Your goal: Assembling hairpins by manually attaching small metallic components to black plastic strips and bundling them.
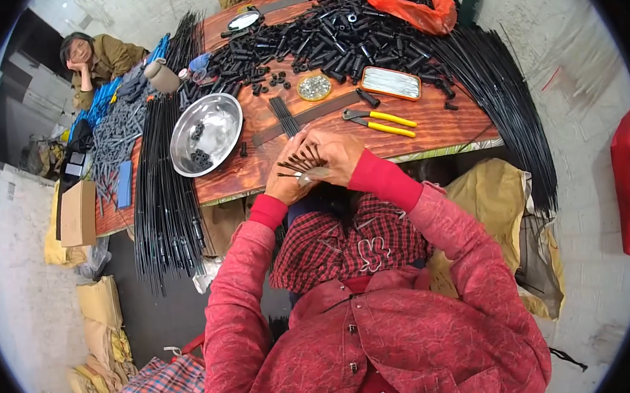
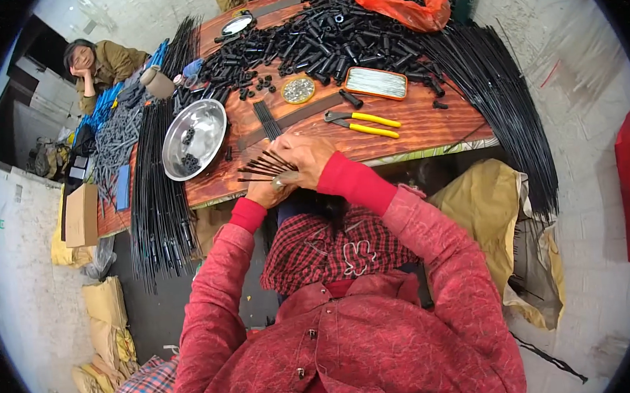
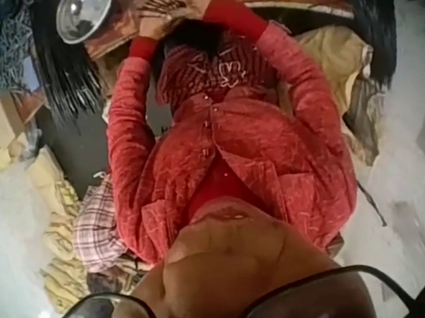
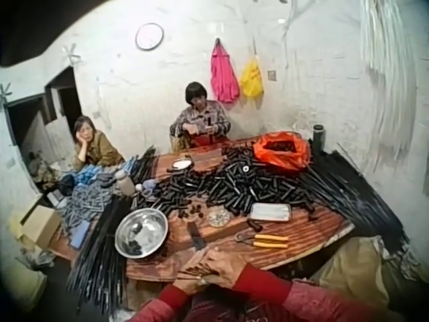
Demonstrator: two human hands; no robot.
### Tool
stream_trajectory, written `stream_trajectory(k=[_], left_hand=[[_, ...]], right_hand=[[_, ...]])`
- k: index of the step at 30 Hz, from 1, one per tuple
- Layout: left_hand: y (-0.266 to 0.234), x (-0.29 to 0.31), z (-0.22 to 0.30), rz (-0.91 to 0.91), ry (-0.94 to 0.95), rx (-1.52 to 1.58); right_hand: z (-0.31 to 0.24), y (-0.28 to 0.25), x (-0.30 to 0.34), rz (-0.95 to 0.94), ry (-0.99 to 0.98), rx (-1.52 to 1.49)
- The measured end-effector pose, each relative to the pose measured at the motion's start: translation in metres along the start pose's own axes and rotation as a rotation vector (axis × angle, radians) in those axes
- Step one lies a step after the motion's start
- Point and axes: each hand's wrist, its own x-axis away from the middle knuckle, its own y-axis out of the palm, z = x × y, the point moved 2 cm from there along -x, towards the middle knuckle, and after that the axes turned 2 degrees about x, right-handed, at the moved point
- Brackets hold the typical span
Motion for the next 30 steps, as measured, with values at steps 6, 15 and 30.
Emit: stream_trajectory(k=[6, 15, 30], left_hand=[[-0.012, -0.004, 0.014, -0.007, -0.016, 0.059], [-0.059, 0.002, 0.043, -0.018, -0.095, 0.037], [-0.134, -0.025, 0.089, 0.231, -0.290, 0.683]], right_hand=[[-0.018, 0.004, 0.006, -0.068, -0.086, 0.116], [-0.009, 0.005, 0.002, -0.033, -0.044, 0.027], [-0.001, 0.008, -0.011, -0.158, -0.091, 0.033]])
